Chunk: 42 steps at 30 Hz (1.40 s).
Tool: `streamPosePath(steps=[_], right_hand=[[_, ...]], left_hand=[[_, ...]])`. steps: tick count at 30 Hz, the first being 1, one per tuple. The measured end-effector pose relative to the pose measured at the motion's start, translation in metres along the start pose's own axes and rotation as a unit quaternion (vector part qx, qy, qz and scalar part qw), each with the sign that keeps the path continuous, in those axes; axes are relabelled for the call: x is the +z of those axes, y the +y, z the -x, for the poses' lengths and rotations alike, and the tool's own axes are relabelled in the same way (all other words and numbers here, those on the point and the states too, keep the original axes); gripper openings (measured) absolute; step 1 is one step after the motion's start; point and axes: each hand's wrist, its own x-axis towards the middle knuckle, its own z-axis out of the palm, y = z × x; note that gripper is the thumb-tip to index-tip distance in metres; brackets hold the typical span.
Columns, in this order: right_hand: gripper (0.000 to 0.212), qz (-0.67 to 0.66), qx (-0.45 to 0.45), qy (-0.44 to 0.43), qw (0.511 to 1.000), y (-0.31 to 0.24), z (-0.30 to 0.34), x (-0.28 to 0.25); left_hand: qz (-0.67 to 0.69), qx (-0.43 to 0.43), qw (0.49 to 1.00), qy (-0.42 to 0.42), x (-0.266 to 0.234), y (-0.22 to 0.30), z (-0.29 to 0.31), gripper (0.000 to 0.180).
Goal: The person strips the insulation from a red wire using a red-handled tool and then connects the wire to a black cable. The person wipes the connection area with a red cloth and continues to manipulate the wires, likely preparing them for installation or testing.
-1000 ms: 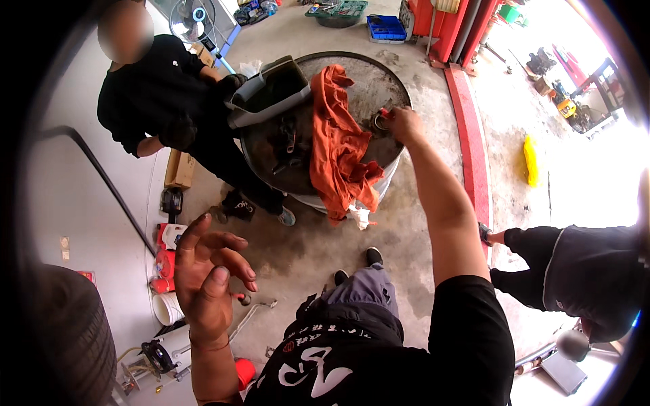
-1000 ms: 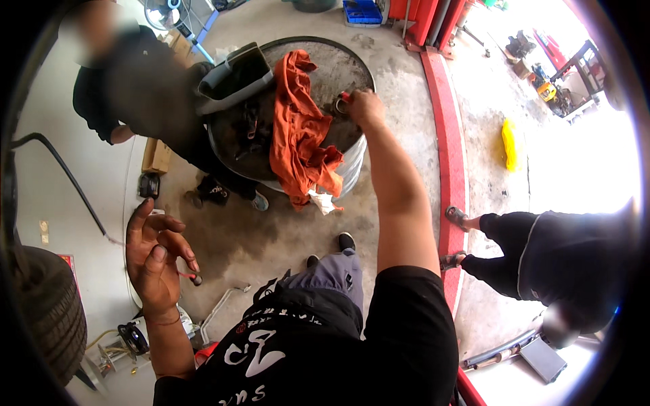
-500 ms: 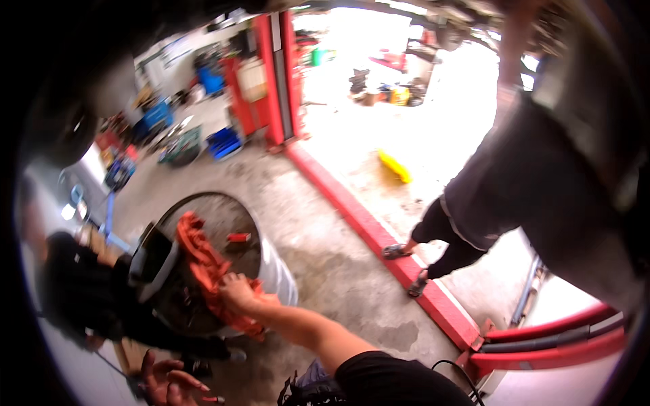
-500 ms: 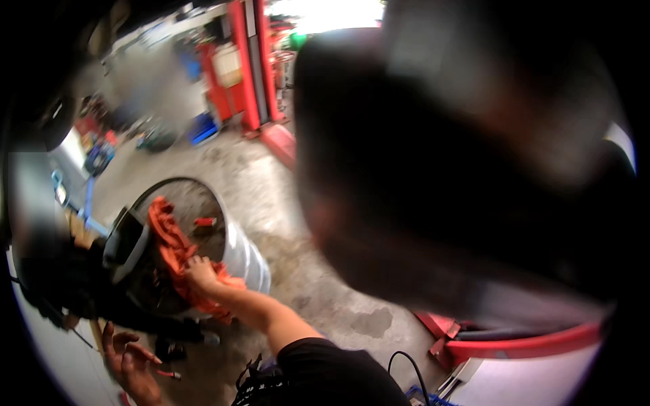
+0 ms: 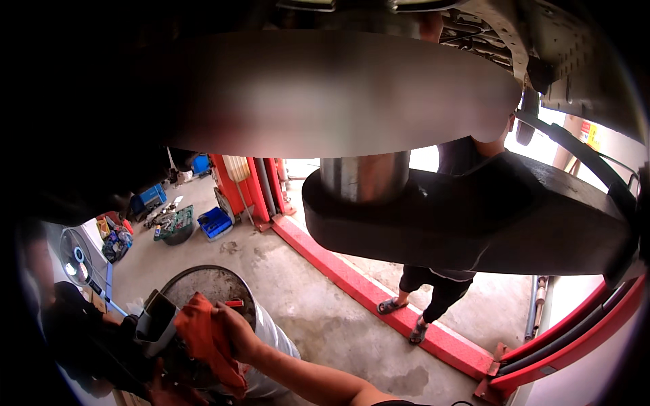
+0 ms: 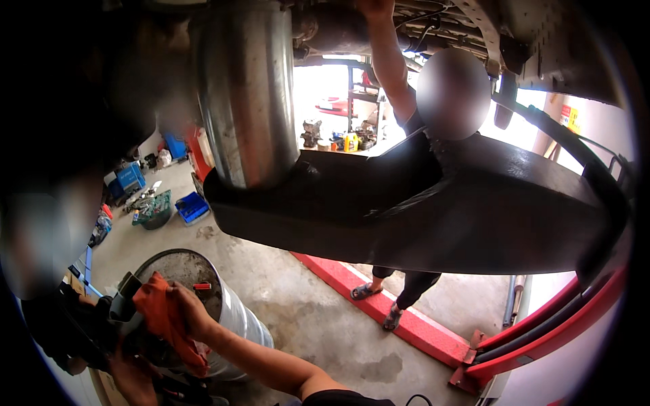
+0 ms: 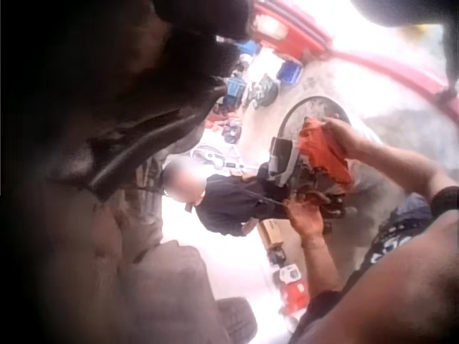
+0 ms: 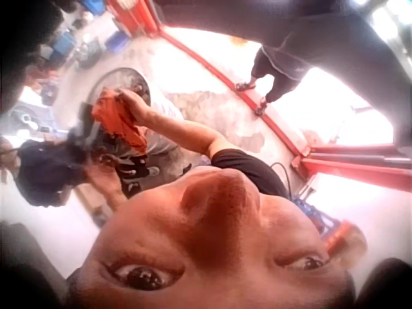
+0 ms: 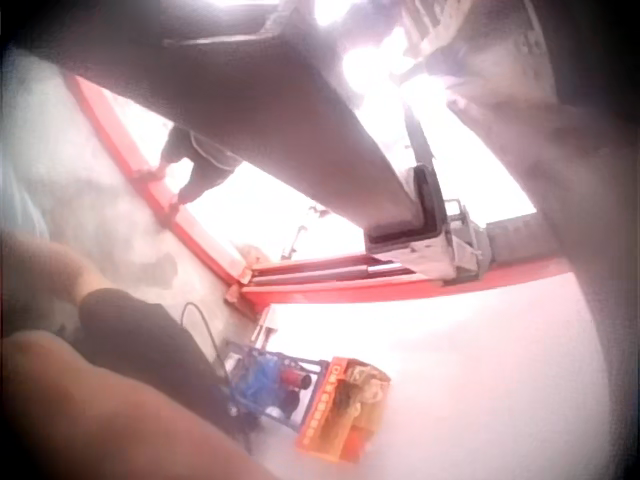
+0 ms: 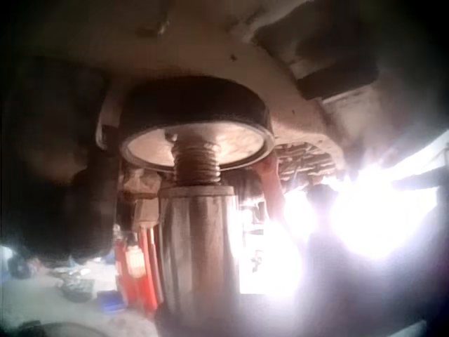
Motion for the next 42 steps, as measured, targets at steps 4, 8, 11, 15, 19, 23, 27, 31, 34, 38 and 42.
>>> streamPosePath(steps=[4, 8, 11, 15, 19, 23, 27, 31, 34, 38, 42], right_hand=[[0.029, 0.191, 0.055, -0.179, 0.964, 0.022, 0.021, 0.025], [0.027, 0.388, -0.222, -0.131, 0.885, 0.031, 0.040, 0.055], [0.026, 0.284, -0.054, -0.122, 0.949, 0.032, 0.052, 0.053], [0.022, 0.428, -0.215, -0.094, 0.873, 0.039, 0.046, 0.059], [0.016, 0.474, -0.278, -0.050, 0.834, 0.054, 0.049, 0.075], [0.021, 0.608, -0.402, 0.107, 0.676, 0.043, 0.022, 0.052], [0.045, -0.118, 0.073, 0.105, 0.985, -0.023, 0.040, 0.066], [0.037, 0.180, -0.099, 0.050, 0.977, -0.020, 0.068, 0.097], [0.028, 0.272, -0.119, 0.005, 0.955, -0.020, 0.081, 0.110], [0.032, 0.384, -0.167, -0.071, 0.905, -0.007, 0.081, 0.100], [0.041, 0.399, -0.231, -0.041, 0.887, -0.001, 0.071, 0.074]], left_hand=[[-0.086, -0.023, 0.996, 0.026, 0.010, -0.011, -0.004, 0.056], [-0.181, -0.019, 0.975, 0.126, 0.036, -0.015, 0.002, 0.060], [-0.151, 0.039, 0.983, 0.098, 0.063, -0.019, 0.004, 0.053], [-0.160, 0.180, 0.960, 0.141, 0.101, -0.029, -0.004, 0.054], [-0.122, 0.234, 0.945, 0.194, 0.109, -0.022, 0.003, 0.062], [-0.057, 0.063, 0.975, 0.205, 0.108, -0.015, 0.002, 0.036], [-0.104, 0.129, 0.965, 0.203, 0.134, -0.003, -0.006, 0.018], [-0.293, 0.204, 0.905, 0.231, 0.119, 0.003, -0.006, 0.021], [-0.404, 0.265, 0.851, 0.205, 0.118, -0.015, -0.001, 0.039], [-0.482, 0.286, 0.808, 0.185, 0.123, -0.020, -0.013, 0.043], [-0.464, 0.233, 0.849, 0.094, 0.128, -0.013, 0.010, 0.048]])
